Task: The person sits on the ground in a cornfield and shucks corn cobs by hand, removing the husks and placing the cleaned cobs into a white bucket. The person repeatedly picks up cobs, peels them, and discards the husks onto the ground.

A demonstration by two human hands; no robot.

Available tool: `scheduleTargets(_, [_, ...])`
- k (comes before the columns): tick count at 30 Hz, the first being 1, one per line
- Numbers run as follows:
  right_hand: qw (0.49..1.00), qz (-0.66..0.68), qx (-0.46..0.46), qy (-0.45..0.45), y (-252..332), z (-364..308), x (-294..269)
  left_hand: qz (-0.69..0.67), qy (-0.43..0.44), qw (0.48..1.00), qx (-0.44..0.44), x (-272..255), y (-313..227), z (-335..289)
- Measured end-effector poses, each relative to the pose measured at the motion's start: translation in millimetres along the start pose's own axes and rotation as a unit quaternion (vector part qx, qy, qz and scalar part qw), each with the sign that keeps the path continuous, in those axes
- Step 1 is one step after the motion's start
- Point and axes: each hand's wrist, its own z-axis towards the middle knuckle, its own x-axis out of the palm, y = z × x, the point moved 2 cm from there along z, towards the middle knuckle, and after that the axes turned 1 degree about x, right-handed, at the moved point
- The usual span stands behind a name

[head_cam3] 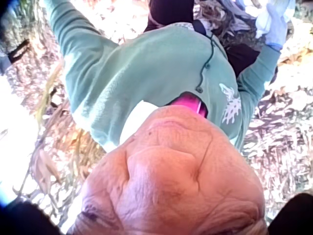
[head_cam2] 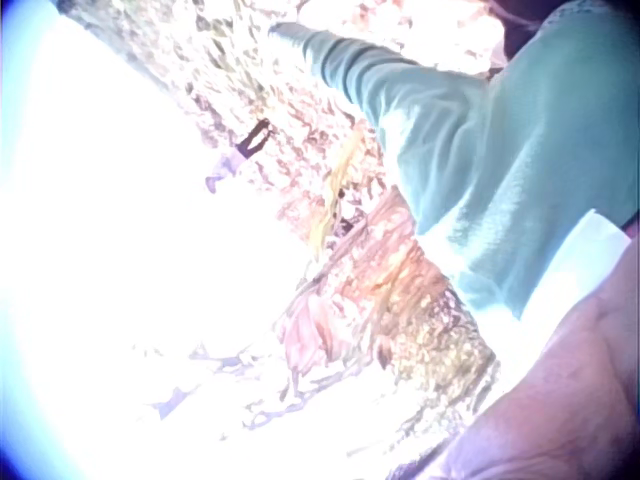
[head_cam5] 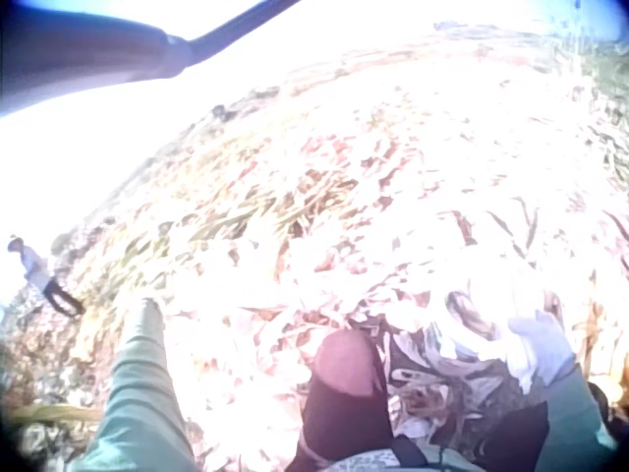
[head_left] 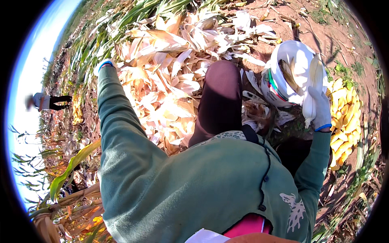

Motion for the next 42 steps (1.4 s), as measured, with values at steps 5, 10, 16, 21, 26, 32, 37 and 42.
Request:
scheduleTargets(5, [0.999,-0.027,-0.014,-0.025,10,-12,11,-0.079,-0.102,0.986,-0.107,-2,45,-9])
scheduleTargets(10, [1.0,0.021,-0.006,0.003,17,-17,29,-0.288,-0.361,0.88,0.116,-6,31,-9])
scheduleTargets(16, [0.989,0.08,0.054,0.113,-12,11,30,-0.794,-0.073,0.461,0.39,-68,-162,-121])
scheduleTargets(21, [0.981,0.011,0.054,0.189,5,6,48,-0.797,0.332,0.275,0.423,-72,-334,-241])
scheduleTargets(26, [0.959,0.207,0.014,0.191,-22,29,53,-0.727,0.488,0.179,0.449,-49,-422,-338])
scheduleTargets(32, [0.975,0.154,0.011,0.163,-58,53,39,-0.781,0.327,0.233,0.479,-54,-435,-342])
scheduleTargets(37, [0.844,-0.476,-0.243,-0.047,-30,15,50,-0.781,0.103,0.334,0.518,-38,-450,-322])
scheduleTargets(42, [0.809,-0.55,-0.19,-0.082,0,-4,52,-0.694,0.023,0.436,0.573,-38,-451,-301])
